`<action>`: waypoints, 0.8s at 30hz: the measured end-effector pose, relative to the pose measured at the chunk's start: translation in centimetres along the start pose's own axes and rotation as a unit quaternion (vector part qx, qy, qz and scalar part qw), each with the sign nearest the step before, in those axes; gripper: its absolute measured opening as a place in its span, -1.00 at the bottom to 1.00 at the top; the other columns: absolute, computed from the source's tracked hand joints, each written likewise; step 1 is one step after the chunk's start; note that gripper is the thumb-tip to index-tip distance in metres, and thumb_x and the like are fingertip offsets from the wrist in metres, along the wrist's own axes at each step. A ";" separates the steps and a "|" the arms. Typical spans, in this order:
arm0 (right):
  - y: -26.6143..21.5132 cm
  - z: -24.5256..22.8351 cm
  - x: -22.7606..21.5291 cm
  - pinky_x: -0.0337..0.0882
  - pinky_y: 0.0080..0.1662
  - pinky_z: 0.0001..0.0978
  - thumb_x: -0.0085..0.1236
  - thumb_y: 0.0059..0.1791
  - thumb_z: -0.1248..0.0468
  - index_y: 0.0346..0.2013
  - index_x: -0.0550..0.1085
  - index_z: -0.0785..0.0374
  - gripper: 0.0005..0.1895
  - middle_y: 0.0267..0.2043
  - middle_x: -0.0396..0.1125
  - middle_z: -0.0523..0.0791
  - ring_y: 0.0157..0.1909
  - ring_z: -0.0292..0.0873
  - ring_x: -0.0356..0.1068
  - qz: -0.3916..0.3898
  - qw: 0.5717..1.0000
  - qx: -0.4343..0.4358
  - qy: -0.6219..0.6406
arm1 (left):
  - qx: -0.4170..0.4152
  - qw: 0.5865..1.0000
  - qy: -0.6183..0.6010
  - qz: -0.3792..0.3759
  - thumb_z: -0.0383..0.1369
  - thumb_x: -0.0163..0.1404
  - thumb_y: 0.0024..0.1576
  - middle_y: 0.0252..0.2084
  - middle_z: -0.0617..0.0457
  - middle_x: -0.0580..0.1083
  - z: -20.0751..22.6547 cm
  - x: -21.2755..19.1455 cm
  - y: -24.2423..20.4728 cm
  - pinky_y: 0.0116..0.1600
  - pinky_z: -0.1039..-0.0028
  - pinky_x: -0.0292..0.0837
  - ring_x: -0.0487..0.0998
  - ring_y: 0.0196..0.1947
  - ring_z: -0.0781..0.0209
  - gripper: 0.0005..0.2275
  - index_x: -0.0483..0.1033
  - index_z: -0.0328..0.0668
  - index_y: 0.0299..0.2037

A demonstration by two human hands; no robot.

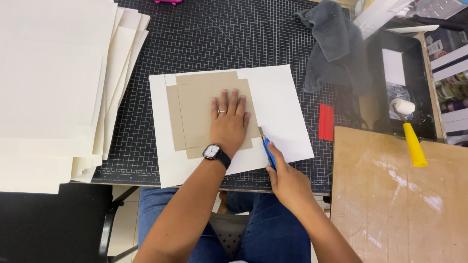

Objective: Trim white paper sheets using a utility knife and a cardboard template on a cutting mat

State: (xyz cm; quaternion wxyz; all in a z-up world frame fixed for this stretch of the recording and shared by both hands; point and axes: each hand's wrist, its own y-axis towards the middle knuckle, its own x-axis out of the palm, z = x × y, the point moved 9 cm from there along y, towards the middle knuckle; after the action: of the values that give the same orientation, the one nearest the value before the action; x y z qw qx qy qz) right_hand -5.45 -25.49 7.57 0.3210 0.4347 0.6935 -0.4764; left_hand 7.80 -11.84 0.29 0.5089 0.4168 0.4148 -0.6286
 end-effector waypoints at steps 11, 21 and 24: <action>-0.8 2.9 2.5 0.26 -0.50 -0.17 -0.24 0.14 0.02 0.55 -0.13 -0.20 -0.32 -0.47 0.42 -0.18 -0.56 -0.07 0.34 -0.015 0.996 0.053 -0.067 | 0.058 0.985 -0.015 0.164 -0.10 -0.42 0.38 0.56 -0.05 0.04 -0.1 1.0 0.2 0.55 -0.14 -0.35 -0.13 0.56 -0.20 -0.50 0.16 -0.12 0.46; -6.7 5.9 5.6 0.45 -0.27 0.13 -0.19 0.09 -0.04 0.54 -0.12 -0.34 -0.28 -0.05 0.50 -0.10 -0.25 0.23 0.52 0.000 0.993 0.078 -0.085 | 0.062 0.981 -0.034 0.183 -0.10 -0.36 0.37 0.55 -0.05 0.07 -0.3 1.1 0.3 0.55 -0.15 -0.33 -0.09 0.55 -0.20 -0.52 0.21 -0.14 0.43; -9.1 6.7 6.5 0.34 -0.53 -0.03 -0.10 0.07 0.01 0.53 -0.12 -0.30 -0.24 -0.09 0.49 -0.21 -0.47 0.09 0.49 0.038 0.992 0.046 -0.114 | 0.057 0.982 -0.023 0.177 -0.09 -0.38 0.38 0.56 -0.03 0.05 -0.4 1.1 0.4 0.55 -0.15 -0.35 -0.12 0.56 -0.19 -0.51 0.20 -0.11 0.45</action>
State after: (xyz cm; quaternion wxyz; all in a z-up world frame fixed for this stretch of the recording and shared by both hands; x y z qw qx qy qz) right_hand -16.27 -31.43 3.14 0.3954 0.4184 0.6127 -0.5415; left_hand 8.07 -11.85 -0.91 0.5972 0.4970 0.2860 -0.5609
